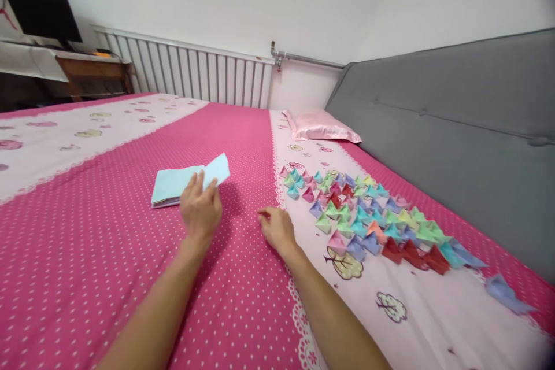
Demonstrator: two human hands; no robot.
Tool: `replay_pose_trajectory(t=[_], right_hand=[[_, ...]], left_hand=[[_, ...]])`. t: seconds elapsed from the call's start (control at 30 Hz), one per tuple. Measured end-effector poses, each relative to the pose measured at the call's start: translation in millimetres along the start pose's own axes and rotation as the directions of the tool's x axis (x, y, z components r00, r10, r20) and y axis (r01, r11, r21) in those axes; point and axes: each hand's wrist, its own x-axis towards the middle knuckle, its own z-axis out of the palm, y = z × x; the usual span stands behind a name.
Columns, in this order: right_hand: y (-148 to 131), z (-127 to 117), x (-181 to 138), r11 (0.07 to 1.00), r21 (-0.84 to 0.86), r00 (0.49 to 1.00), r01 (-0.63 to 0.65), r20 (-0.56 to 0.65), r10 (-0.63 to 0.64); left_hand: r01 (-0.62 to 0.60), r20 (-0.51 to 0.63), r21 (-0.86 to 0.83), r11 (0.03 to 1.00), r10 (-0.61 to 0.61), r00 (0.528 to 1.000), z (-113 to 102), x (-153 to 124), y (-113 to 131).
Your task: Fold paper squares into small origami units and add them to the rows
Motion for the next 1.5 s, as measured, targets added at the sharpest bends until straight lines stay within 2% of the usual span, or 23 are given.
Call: replay_pose_trajectory(t=[0.1, 0.17, 0.23, 0.33, 0.47, 0.57, 0.67, 0.77, 0.83, 0.9, 1.03, 1.1, 1.17, 1.23, 1.5], right_hand=[[13.6, -34.1, -7.0, 0.993, 0.029, 0.984, -0.116, -0.130, 0.119], [19.7, -55.0, -15.3, 0.984, 0.085, 0.950, -0.159, -0.258, 0.176], [21.8, -68.2, -24.3, 0.983, 0.143, 0.932, -0.115, -0.326, 0.156], [20.6, -69.5, -34.9, 0.969, 0.243, 0.949, -0.043, -0.293, 0.115], [23.1, -53.3, -42.8, 0.928, 0.371, 0.966, 0.016, -0.247, 0.082], [31.8, -48.8, -45.4, 0.908, 0.416, 0.972, 0.050, -0.230, 0.052], [40.0, -54.9, -43.1, 0.872, 0.486, 0.971, 0.049, -0.226, 0.071], [38.9, -61.4, -37.6, 0.863, 0.497, 0.963, 0.092, -0.263, 0.049], [32.4, -60.5, -35.4, 0.872, 0.460, 0.964, 0.167, -0.264, -0.046], [24.9, -53.6, -36.0, 0.876, 0.414, 0.963, 0.247, -0.207, -0.174], [20.1, -27.5, -40.6, 0.901, 0.289, 0.930, 0.322, 0.081, -0.359], [23.6, -15.9, -41.4, 0.927, 0.232, 0.917, 0.295, 0.203, -0.343], [27.6, -9.2, -40.7, 0.943, 0.199, 0.917, 0.266, 0.249, -0.311], [30.2, -6.8, -39.1, 0.956, 0.181, 0.925, 0.231, 0.263, -0.273], [33.9, -4.4, -35.0, 0.976, 0.158, 0.942, 0.147, 0.278, -0.187]], left_hand=[[-0.183, 0.163, 0.010, 0.983, 0.179, 0.970, -14.4, -28.4, 42.3], [-0.299, 0.282, -0.016, 0.954, 0.291, 0.914, -21.2, -48.2, 63.1], [-0.371, 0.379, -0.081, 0.925, 0.372, 0.847, -25.9, -66.0, 77.3], [-0.424, 0.466, -0.178, 0.888, 0.456, 0.759, -30.3, -87.6, 89.6], [-0.452, 0.516, -0.240, 0.859, 0.507, 0.690, -35.0, -105.4, 95.2], [-0.419, 0.553, -0.258, 0.871, 0.488, 0.675, -40.4, -105.2, 94.5], [-0.361, 0.585, -0.249, 0.899, 0.436, 0.684, -43.2, -87.3, 95.7], [-0.292, 0.603, -0.162, 0.943, 0.329, 0.727, -34.2, -62.1, 102.5], [-0.289, 0.609, -0.107, 0.951, 0.293, 0.737, -20.7, -54.5, 107.4], [-0.323, 0.600, -0.073, 0.944, 0.300, 0.741, -4.6, -60.0, 108.1], [-0.379, 0.586, -0.088, 0.921, 0.355, 0.728, 23.5, -92.2, 93.9], [-0.424, 0.591, -0.115, 0.899, 0.405, 0.698, 31.7, -103.5, 85.5], [-0.427, 0.589, -0.115, 0.897, 0.407, 0.698, 34.7, -106.5, 80.9], [-0.426, 0.605, -0.116, 0.897, 0.404, 0.687, 33.8, -103.3, 79.9], [-0.416, 0.712, -0.152, 0.897, 0.391, 0.583, 24.2, -86.3, 78.5]])
